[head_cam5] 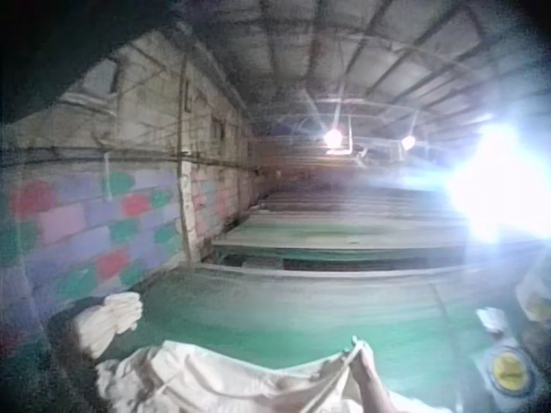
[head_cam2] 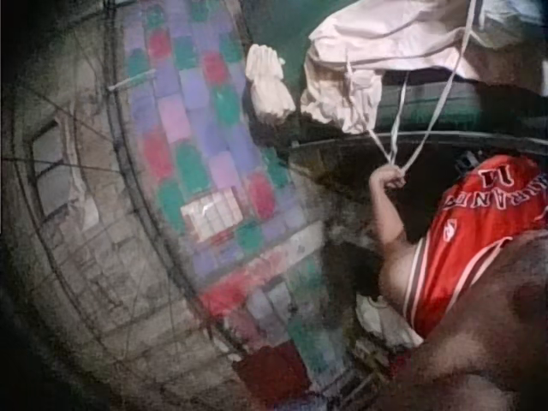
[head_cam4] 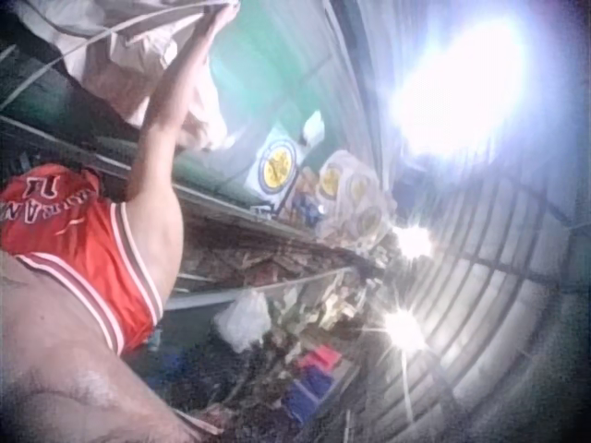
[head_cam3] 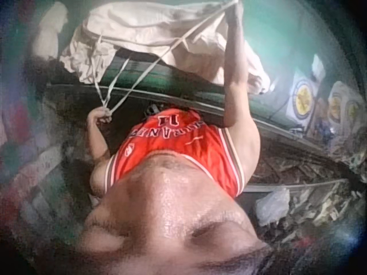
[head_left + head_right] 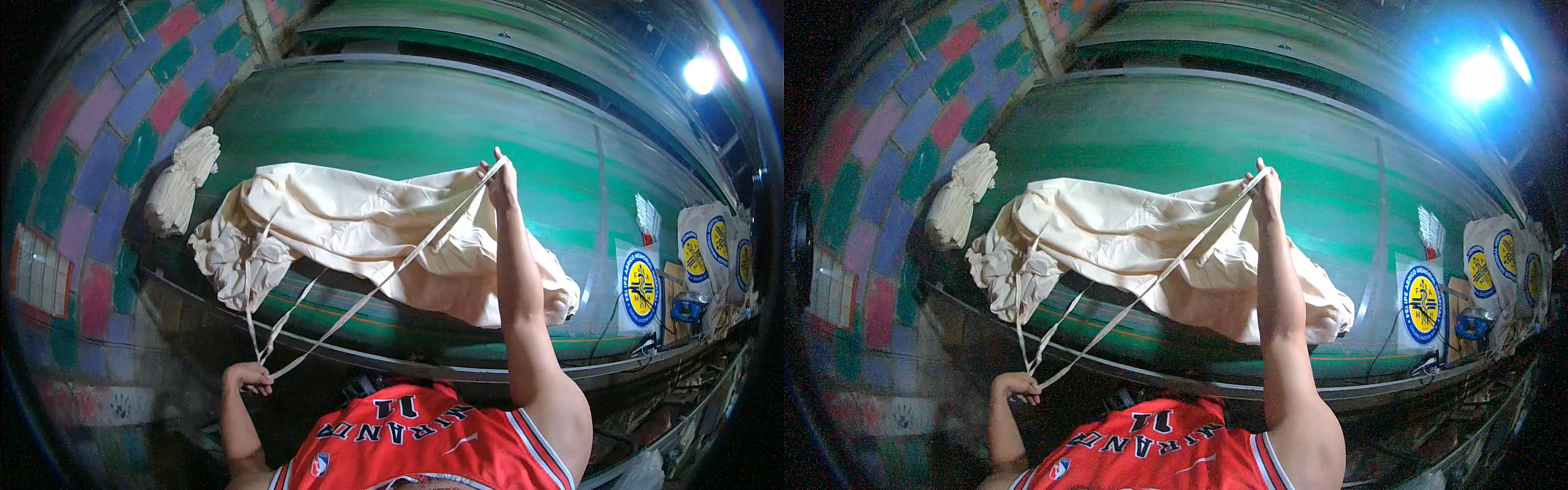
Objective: The person unfolds a large beige fabric on a green worktable, then uses a long metal straightedge and a knife to cut the fabric along a straight line. The person repeatedly repositions the straightedge and cuts multiple sections of the fabric.
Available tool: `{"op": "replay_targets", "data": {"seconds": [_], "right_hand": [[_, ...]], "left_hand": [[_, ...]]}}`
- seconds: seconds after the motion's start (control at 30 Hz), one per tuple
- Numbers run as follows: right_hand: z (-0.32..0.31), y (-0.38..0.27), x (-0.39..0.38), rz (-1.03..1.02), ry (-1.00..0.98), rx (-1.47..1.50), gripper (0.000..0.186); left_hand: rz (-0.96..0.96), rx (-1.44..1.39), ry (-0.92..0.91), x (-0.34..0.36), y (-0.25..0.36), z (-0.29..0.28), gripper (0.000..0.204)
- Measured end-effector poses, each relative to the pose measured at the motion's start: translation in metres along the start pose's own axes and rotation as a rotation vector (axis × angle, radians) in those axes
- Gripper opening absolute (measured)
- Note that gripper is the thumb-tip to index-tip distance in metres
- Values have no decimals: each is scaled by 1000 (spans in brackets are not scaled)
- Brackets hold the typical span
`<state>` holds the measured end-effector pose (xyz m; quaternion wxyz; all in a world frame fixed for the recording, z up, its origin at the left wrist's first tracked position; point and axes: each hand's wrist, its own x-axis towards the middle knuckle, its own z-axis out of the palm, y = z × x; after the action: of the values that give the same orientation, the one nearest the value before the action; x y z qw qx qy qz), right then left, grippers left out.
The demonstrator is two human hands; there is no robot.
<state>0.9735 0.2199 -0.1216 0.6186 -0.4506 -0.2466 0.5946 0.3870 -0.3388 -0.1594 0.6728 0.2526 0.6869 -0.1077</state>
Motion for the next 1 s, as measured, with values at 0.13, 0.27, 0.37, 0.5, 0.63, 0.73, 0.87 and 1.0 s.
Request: {"op": "replay_targets", "data": {"seconds": [0.13,0.27,0.37,0.5,0.63,0.73,0.87,1.0], "right_hand": [[-21,-16,17,36,-95,210,69],[-40,-36,35,55,7,198,82],[-39,-30,35,58,19,97,74],[-21,-4,27,38,-79,-370,41],[-5,36,15,-196,-330,-1205,44],[-16,72,-1,-385,-414,-1539,42],[-25,94,-46,-540,-479,-1597,23],[12,77,-135,-671,-659,-1153,25]], "left_hand": [[-112,-157,207,-19,-13,1,16],[71,-641,548,-56,-94,2,6],[-48,-582,760,-48,-141,29,8],[-215,161,521,-15,-113,46,19],[309,250,885,-14,7,36,19],[752,89,1008,-44,118,25,15],[1124,-174,992,-66,240,10,14],[1498,264,962,-45,348,10,20]]}}
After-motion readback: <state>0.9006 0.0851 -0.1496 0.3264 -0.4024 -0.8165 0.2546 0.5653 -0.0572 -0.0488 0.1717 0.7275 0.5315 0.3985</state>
